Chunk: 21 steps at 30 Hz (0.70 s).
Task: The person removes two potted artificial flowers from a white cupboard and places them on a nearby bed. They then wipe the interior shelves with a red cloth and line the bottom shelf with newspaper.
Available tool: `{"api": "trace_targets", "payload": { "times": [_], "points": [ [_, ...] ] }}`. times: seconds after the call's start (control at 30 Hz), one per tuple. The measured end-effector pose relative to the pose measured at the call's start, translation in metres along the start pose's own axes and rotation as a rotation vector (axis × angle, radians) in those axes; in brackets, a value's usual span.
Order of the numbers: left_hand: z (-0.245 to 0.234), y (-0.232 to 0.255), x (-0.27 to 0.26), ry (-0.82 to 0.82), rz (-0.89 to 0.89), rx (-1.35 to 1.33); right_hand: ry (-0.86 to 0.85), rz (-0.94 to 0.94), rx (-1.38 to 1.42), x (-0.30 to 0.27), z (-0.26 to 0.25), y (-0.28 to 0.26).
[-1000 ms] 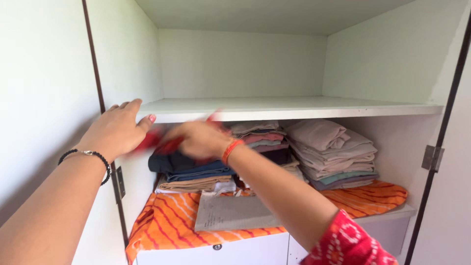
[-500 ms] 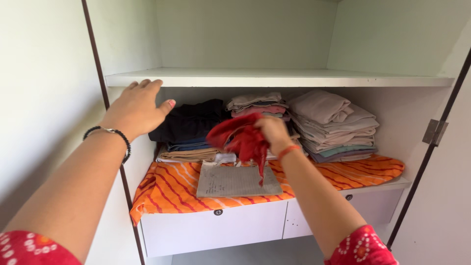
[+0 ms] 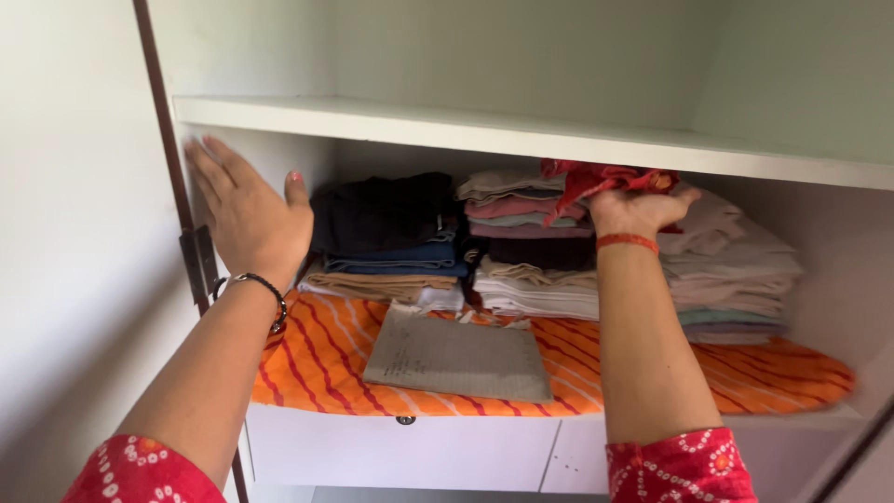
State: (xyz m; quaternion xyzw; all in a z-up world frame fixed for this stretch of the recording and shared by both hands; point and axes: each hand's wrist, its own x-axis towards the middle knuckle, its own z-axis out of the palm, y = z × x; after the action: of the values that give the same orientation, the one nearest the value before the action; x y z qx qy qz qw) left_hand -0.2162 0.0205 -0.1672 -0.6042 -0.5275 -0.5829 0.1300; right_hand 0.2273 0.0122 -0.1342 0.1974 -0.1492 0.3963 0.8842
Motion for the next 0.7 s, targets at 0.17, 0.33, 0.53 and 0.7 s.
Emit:
{"api": "trace_targets", "payload": {
  "times": [0.17, 0.33, 0.53, 0.7],
  "points": [
    [0.025, -0.040, -0.008, -0.160, -0.032, 0.056, -0.168, 0.105, 0.026, 0.029, -0.032, 0.076],
    [0.019, -0.054, -0.010, -0.351, 0.014, 0.222, -0.041, 0.368, 0.108, -0.033, -0.030, 0.215],
    [0.005, -0.056, -0.012, -0.367, -0.020, 0.224, -0.060, 0.540, 0.140, -0.096, -0.018, 0.300],
    [0.008, -0.040, -0.012, -0.433, -0.053, 0.258, 0.016, 0.529, 0.127, 0.002, -0.037, 0.198]
  ]
}}
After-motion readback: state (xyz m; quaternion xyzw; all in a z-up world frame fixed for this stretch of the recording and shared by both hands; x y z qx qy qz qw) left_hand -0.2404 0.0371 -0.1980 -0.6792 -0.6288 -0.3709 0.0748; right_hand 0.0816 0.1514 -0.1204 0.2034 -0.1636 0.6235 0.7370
